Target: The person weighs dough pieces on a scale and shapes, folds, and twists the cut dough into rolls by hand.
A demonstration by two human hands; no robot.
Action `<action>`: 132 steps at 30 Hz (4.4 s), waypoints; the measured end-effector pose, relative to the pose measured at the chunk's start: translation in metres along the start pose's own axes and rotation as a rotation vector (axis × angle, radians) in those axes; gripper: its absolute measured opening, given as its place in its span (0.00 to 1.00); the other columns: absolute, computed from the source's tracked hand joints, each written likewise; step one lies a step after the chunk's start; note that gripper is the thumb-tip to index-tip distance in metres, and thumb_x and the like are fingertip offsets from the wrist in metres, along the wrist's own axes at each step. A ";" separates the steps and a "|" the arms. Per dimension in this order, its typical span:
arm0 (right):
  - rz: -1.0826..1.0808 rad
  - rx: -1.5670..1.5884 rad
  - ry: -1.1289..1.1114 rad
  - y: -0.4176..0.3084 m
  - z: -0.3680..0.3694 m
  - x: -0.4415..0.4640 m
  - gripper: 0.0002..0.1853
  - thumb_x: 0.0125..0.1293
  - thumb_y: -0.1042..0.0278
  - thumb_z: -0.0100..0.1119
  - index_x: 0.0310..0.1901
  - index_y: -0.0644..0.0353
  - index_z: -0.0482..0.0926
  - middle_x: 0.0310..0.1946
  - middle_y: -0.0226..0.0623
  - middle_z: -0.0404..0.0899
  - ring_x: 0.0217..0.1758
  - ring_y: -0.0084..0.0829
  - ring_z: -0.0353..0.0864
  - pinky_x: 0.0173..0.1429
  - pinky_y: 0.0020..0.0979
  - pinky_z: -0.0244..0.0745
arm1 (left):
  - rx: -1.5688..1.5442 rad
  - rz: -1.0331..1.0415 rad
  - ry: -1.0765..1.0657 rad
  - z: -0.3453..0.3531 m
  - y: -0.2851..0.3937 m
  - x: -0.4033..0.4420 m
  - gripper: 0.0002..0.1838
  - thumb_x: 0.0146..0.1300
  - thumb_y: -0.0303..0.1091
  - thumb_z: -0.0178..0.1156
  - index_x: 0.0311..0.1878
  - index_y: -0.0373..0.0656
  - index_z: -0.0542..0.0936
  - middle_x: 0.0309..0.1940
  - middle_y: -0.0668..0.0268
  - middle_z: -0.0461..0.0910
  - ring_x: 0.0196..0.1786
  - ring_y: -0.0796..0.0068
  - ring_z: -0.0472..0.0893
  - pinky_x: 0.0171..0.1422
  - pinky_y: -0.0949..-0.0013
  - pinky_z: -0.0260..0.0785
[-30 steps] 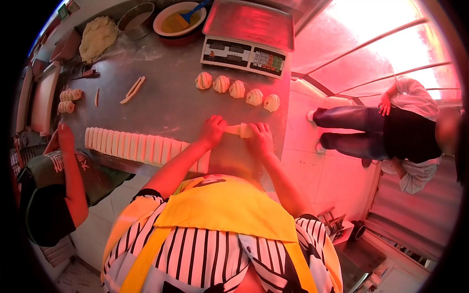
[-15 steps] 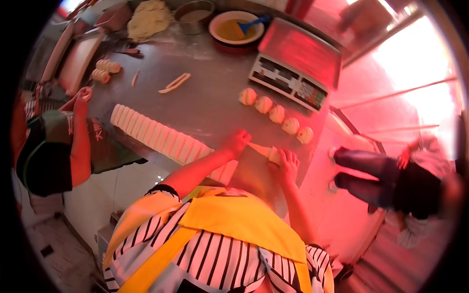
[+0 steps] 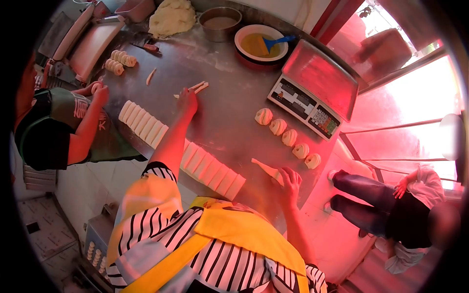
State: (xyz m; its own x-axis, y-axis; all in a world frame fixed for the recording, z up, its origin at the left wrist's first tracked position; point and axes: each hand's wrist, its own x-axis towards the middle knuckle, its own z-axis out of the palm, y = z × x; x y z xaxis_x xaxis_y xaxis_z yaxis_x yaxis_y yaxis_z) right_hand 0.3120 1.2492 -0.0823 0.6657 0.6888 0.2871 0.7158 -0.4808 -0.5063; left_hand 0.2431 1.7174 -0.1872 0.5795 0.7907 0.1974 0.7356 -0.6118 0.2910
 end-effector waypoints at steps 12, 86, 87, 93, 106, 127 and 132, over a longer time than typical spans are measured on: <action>-0.113 0.203 -0.106 -0.039 0.017 0.061 0.18 0.49 0.73 0.64 0.45 0.58 0.76 0.45 0.36 0.75 0.49 0.41 0.73 0.55 0.40 0.64 | -0.501 0.190 -0.155 -0.006 0.022 -0.037 0.09 0.60 0.32 0.50 0.42 0.42 0.74 0.45 0.57 0.72 0.47 0.52 0.74 0.51 0.58 0.68; 0.880 1.255 -0.159 -0.002 0.025 0.040 0.06 0.60 0.77 0.57 0.39 0.67 0.76 0.35 0.35 0.77 0.38 0.26 0.81 0.46 0.25 0.77 | -1.034 0.441 -1.077 -0.061 0.177 -0.161 0.09 0.56 0.30 0.61 0.40 0.39 0.79 0.28 0.71 0.77 0.31 0.83 0.73 0.37 0.78 0.65; 0.888 1.222 -0.160 0.001 0.027 0.033 0.06 0.60 0.78 0.57 0.39 0.68 0.76 0.35 0.36 0.77 0.38 0.26 0.81 0.47 0.25 0.77 | -1.019 0.419 -1.140 -0.057 0.177 -0.163 0.08 0.56 0.30 0.62 0.39 0.39 0.79 0.29 0.71 0.77 0.31 0.83 0.73 0.37 0.78 0.65; 0.887 1.123 -0.180 0.005 0.026 0.017 0.06 0.61 0.75 0.58 0.40 0.65 0.77 0.35 0.32 0.78 0.37 0.22 0.80 0.45 0.22 0.74 | -1.262 -0.061 -1.402 -0.062 0.191 -0.175 0.06 0.58 0.27 0.60 0.37 0.37 0.76 0.34 0.64 0.78 0.37 0.79 0.77 0.42 0.76 0.70; 0.867 0.999 -0.216 0.006 0.040 0.014 0.02 0.60 0.74 0.59 0.33 0.61 0.76 0.28 0.31 0.78 0.32 0.22 0.77 0.37 0.24 0.73 | -1.316 -0.043 -1.297 -0.036 0.179 -0.184 0.05 0.59 0.26 0.59 0.36 0.37 0.74 0.35 0.62 0.78 0.38 0.74 0.79 0.44 0.73 0.74; 0.013 -0.062 -0.067 0.023 0.073 0.010 0.03 0.49 0.70 0.61 0.26 0.54 0.77 0.31 0.30 0.73 0.39 0.35 0.73 0.41 0.37 0.69 | -0.656 0.589 -0.678 -0.016 0.188 -0.193 0.06 0.47 0.25 0.61 0.30 0.41 0.74 0.29 0.60 0.72 0.38 0.56 0.73 0.41 0.59 0.67; 0.038 -0.117 -0.146 0.029 0.074 0.010 0.01 0.52 0.68 0.57 0.27 0.53 0.76 0.31 0.32 0.71 0.40 0.35 0.73 0.42 0.37 0.67 | -0.571 0.599 -0.665 -0.011 0.185 -0.192 0.07 0.49 0.28 0.63 0.31 0.41 0.75 0.32 0.59 0.73 0.42 0.55 0.73 0.44 0.59 0.67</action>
State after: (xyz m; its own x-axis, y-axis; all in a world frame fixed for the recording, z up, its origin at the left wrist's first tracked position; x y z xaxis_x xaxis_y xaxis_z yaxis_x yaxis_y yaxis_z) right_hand 0.3236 1.2825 -0.1540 0.6610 0.7364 0.1444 0.7162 -0.5616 -0.4143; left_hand 0.2641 1.4531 -0.1610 0.9951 0.0863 -0.0473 0.0926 -0.6591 0.7463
